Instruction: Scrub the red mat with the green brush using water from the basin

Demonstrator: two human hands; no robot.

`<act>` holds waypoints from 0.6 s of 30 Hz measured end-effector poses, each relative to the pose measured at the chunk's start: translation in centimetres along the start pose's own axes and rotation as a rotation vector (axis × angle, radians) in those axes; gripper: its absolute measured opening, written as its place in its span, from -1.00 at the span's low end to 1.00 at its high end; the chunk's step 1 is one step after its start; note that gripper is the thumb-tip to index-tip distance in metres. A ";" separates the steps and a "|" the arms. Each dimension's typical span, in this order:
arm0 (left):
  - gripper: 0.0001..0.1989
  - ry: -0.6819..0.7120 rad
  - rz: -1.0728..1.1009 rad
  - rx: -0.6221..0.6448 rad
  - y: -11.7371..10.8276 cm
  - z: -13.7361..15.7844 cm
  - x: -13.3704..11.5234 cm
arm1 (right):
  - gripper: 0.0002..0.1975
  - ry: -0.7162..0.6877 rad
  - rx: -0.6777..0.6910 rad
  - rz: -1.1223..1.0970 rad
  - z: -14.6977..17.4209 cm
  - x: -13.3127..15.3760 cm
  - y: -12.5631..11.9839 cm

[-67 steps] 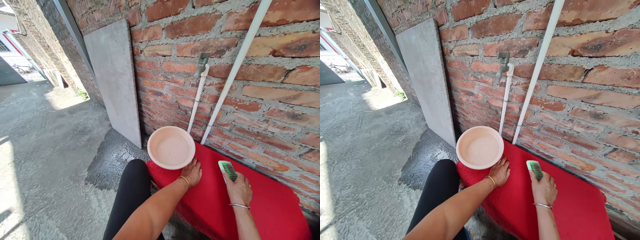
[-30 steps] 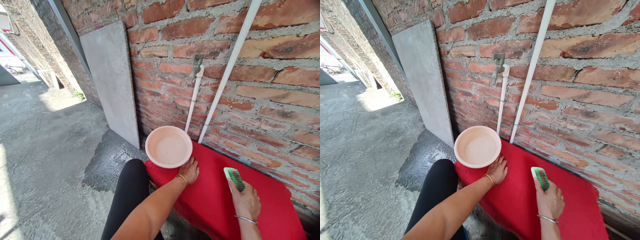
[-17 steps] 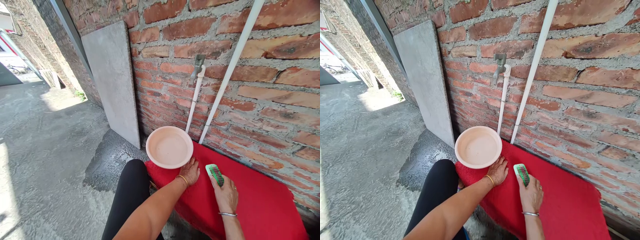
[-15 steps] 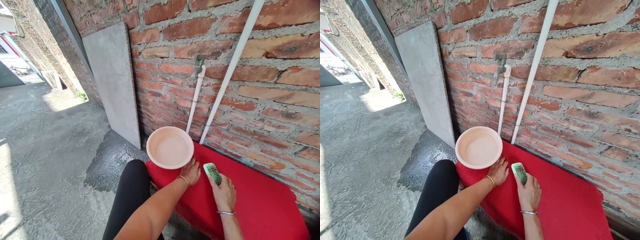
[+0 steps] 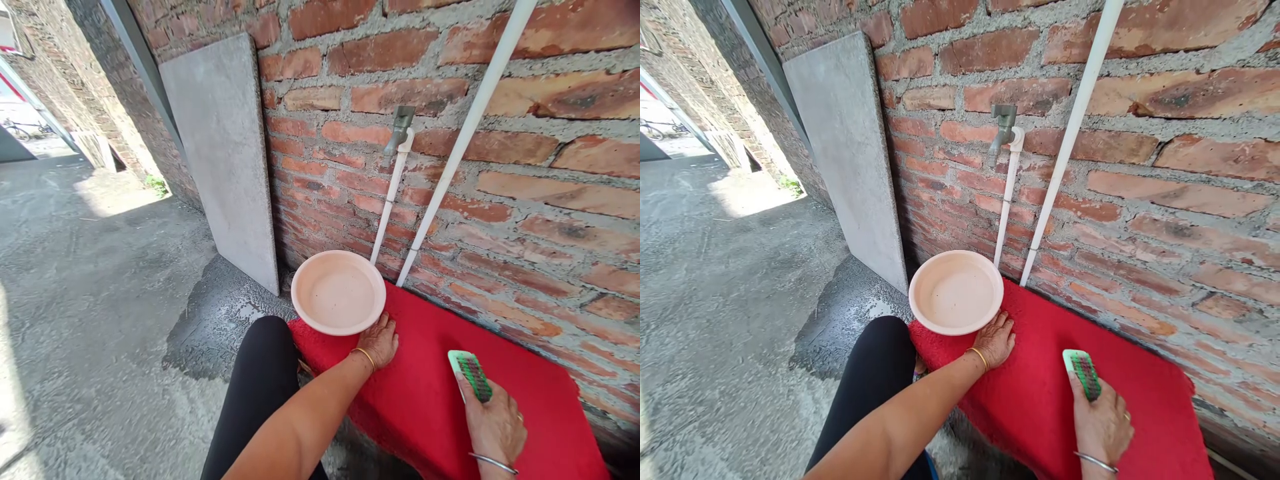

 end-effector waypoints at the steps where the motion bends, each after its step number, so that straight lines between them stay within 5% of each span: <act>1: -0.57 0.001 0.001 -0.002 0.0 0.0 0.0 | -0.15 -0.017 0.009 0.025 0.3 0.7 0.3; 10: -0.57 -0.003 -0.017 -0.006 0.0 0.0 0.0 | -0.11 -0.243 0.026 -0.184 1.2 6.1 0.9; 18: -0.57 0.000 -0.010 -0.003 -0.1 0.0 0.1 | -0.47 0.205 -0.003 -0.299 0.2 1.3 -1.1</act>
Point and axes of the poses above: each hand's wrist, its own z-axis away from the middle knuckle, its own y-axis out of the palm, x = y × z, the point moved 5 cm from there along -z, towards the middle knuckle, and after that the axes turned 9 degrees about -y, right-handed, at the moved point
